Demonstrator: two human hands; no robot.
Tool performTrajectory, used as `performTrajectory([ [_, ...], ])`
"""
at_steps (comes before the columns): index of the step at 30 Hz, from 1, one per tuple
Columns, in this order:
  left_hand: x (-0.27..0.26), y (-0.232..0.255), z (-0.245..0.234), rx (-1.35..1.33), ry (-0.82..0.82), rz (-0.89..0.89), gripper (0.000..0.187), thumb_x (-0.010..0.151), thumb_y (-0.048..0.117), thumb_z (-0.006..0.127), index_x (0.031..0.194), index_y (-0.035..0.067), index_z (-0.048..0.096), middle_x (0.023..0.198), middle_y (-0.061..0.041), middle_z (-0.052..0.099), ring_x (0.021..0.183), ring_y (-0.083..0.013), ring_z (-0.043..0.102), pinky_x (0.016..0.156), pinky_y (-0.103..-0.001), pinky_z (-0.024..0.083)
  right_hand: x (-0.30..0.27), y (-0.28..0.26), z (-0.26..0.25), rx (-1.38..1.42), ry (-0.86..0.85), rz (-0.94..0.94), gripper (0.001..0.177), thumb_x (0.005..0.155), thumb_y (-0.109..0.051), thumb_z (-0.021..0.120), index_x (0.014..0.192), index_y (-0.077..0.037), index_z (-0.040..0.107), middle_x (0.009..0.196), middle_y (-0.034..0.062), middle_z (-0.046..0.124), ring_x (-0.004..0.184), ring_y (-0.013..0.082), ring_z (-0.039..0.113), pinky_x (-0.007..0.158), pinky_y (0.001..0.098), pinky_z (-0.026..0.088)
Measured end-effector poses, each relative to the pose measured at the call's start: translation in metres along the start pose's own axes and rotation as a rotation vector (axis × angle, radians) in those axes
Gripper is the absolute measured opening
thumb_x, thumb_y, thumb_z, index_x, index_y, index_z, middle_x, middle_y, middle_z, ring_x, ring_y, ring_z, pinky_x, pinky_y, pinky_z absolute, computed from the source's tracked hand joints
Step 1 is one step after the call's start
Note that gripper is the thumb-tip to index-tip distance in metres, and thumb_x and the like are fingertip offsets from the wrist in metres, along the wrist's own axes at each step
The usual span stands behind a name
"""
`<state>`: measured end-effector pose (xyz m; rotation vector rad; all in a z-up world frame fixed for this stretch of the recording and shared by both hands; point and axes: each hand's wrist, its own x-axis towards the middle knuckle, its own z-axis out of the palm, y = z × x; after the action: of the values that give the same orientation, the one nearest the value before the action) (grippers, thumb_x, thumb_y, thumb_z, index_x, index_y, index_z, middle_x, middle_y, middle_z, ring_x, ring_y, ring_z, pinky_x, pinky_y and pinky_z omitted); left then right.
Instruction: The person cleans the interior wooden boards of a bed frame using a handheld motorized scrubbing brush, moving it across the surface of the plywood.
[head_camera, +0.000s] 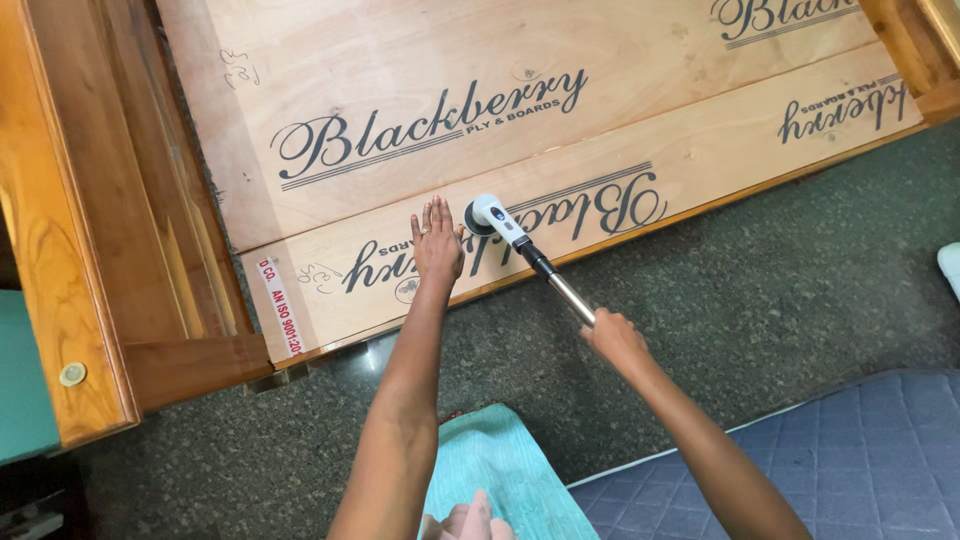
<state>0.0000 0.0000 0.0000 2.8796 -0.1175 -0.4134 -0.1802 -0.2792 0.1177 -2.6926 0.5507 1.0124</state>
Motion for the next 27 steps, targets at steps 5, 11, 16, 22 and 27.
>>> performTrajectory([
  [5, 0.0, 0.004, 0.0, 0.031, -0.027, 0.009, 0.068, 0.107, 0.04, 0.026, 0.164, 0.009, 0.007, 0.173, -0.002, 0.005, 0.159, -0.0184, 0.004, 0.128, -0.043, -0.001, -0.008, -0.004, -0.001, -0.026, 0.003, 0.0, 0.04, 0.097, -0.036, 0.065, 0.12, -0.004, 0.064, 0.113, 0.0255, 0.072, 0.108, 0.043, 0.071, 0.092, 0.0526, 0.058],
  [11, -0.003, 0.006, 0.003, 0.042, -0.034, 0.02, 0.067, 0.108, 0.04, 0.025, 0.164, 0.008, 0.006, 0.173, -0.003, 0.004, 0.159, -0.0188, 0.003, 0.128, -0.043, -0.002, -0.017, -0.003, -0.004, -0.032, -0.02, -0.019, 0.039, 0.097, -0.036, 0.065, 0.119, -0.004, 0.064, 0.111, 0.0243, 0.073, 0.107, 0.0423, 0.072, 0.091, 0.0523, 0.059],
  [16, -0.006, 0.008, 0.0, 0.039, -0.057, 0.001, 0.067, 0.108, 0.041, 0.024, 0.164, 0.009, 0.006, 0.173, -0.002, 0.004, 0.158, -0.0181, 0.003, 0.128, -0.043, -0.002, -0.026, -0.004, 0.001, -0.066, -0.017, -0.061, 0.037, 0.097, -0.036, 0.065, 0.116, -0.004, 0.064, 0.108, 0.0223, 0.074, 0.103, 0.0398, 0.074, 0.087, 0.051, 0.06],
  [22, -0.01, -0.001, 0.003, 0.056, -0.045, -0.003, 0.067, 0.108, 0.04, 0.023, 0.164, 0.009, 0.007, 0.173, -0.002, 0.005, 0.159, -0.0188, 0.003, 0.128, -0.044, -0.002, -0.039, -0.004, 0.006, -0.099, -0.048, -0.063, 0.036, 0.099, -0.036, 0.063, 0.115, -0.004, 0.063, 0.105, 0.0205, 0.075, 0.1, 0.0366, 0.076, 0.084, 0.0477, 0.062],
  [27, -0.013, -0.002, 0.005, 0.053, -0.056, -0.004, 0.067, 0.108, 0.042, 0.022, 0.164, 0.009, 0.006, 0.173, -0.002, 0.004, 0.159, -0.0189, 0.003, 0.128, -0.044, -0.002, -0.046, 0.002, 0.007, -0.119, -0.029, -0.082, 0.036, 0.098, -0.036, 0.064, 0.115, -0.005, 0.062, 0.103, 0.0201, 0.074, 0.099, 0.0374, 0.074, 0.083, 0.049, 0.061],
])
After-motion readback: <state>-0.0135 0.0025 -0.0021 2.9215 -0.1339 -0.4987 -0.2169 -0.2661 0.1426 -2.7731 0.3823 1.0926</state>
